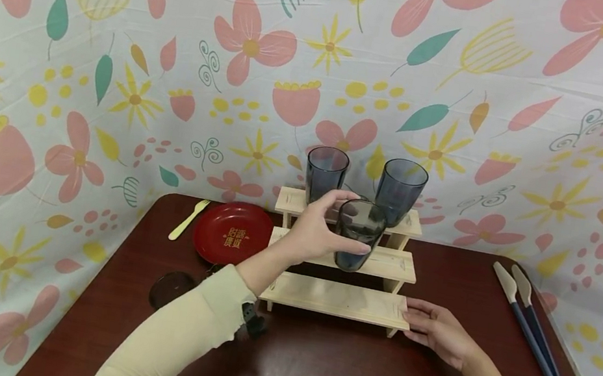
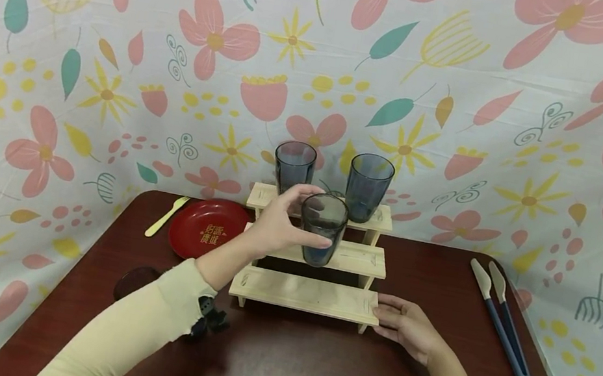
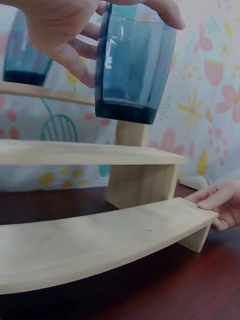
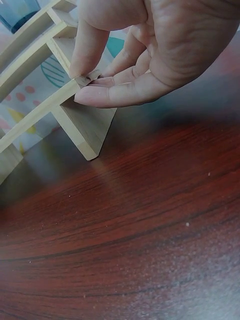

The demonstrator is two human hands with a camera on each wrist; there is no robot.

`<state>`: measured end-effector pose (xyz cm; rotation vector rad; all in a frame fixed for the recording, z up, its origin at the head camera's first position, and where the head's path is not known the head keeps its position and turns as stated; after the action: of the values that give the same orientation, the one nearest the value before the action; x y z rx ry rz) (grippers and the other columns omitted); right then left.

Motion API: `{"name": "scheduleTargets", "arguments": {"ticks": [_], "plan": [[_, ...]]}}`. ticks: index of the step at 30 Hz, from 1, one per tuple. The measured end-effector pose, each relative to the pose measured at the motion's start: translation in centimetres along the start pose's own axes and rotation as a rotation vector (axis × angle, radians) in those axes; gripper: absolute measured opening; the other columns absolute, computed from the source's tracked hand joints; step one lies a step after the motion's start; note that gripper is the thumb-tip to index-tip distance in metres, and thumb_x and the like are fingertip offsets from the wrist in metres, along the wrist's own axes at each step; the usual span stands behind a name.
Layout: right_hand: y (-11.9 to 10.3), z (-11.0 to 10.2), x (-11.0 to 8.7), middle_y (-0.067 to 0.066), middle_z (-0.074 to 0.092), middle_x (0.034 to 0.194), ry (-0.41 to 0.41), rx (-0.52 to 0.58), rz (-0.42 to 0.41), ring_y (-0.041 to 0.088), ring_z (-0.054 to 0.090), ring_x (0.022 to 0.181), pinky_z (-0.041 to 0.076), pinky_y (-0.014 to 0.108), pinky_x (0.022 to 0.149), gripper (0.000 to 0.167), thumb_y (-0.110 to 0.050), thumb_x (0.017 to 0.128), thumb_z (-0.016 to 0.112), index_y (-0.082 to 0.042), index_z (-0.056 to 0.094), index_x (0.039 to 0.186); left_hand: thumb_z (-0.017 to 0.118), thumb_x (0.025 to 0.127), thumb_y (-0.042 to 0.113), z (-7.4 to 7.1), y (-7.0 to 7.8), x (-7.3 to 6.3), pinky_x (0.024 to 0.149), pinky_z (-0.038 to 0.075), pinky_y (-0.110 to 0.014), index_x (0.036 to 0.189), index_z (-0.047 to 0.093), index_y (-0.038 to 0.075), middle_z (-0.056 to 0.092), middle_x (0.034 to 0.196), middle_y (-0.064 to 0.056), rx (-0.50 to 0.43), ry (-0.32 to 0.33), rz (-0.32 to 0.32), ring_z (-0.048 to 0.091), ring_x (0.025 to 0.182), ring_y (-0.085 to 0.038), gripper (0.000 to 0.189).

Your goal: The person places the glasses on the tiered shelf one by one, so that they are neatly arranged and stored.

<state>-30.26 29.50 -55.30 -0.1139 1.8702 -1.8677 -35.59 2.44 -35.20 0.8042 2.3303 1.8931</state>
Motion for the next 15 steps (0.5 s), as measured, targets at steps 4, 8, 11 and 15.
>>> {"name": "scheduleTargets", "arguments": {"ticks": [4, 8, 11, 15], "plan": [[0.1, -0.1, 0.1, 0.006, 0.063, 0.125, -0.002, 0.002, 0.005, 0.015, 0.067, 0.109, 0.057, 0.036, 0.093, 0.070, -0.016, 0.108, 0.058, 0.016, 0.019, 0.156, 0.097, 0.074, 0.023, 1.9, -0.6, 0.7, 0.083, 0.058, -0.034, 0.146, 0.055, 0.026, 0.060, 0.125, 0.002, -0.028, 0.002, 0.001, 0.063, 0.106, -0.020, 0.084], [0.3, -0.1, 0.1, 0.005, 0.063, 0.126, -0.009, -0.006, 0.005, 0.015, 0.067, 0.109, 0.057, 0.036, 0.093, 0.069, -0.016, 0.109, 0.057, 0.016, 0.019, 0.156, 0.097, 0.075, 0.024, 3.6, -1.1, 1.3, 0.083, 0.058, -0.031, 0.147, 0.053, 0.025, 0.057, 0.129, 0.004, -0.034, 0.012, 0.009, 0.062, 0.105, -0.014, 0.084], [0.2, -0.1, 0.1, 0.005, 0.064, 0.126, -0.010, -0.014, 0.003, 0.015, 0.067, 0.110, 0.057, 0.036, 0.093, 0.068, -0.016, 0.109, 0.057, 0.016, 0.020, 0.156, 0.097, 0.075, 0.027, 4.5, -1.4, 1.6, 0.083, 0.057, -0.031, 0.147, 0.053, 0.027, 0.053, 0.134, 0.007, -0.024, 0.032, 0.001, 0.060, 0.108, -0.012, 0.084], [0.2, -0.1, 0.1, 0.005, 0.064, 0.125, -0.015, -0.015, 0.003, 0.016, 0.068, 0.110, 0.057, 0.037, 0.094, 0.067, -0.016, 0.109, 0.057, 0.016, 0.021, 0.156, 0.097, 0.075, 0.029, 5.4, -1.8, 1.9, 0.082, 0.056, -0.029, 0.146, 0.053, 0.029, 0.052, 0.139, 0.012, -0.008, 0.054, -0.010, 0.058, 0.109, -0.009, 0.084]]}}
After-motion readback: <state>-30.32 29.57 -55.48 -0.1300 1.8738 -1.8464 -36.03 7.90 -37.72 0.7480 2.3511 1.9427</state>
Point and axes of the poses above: each hand's wrist, its own x-axis towards the middle knuckle, its own z-axis out of the palm, y = z × x, the point moved 9 cm from there along x, towards the middle knuckle
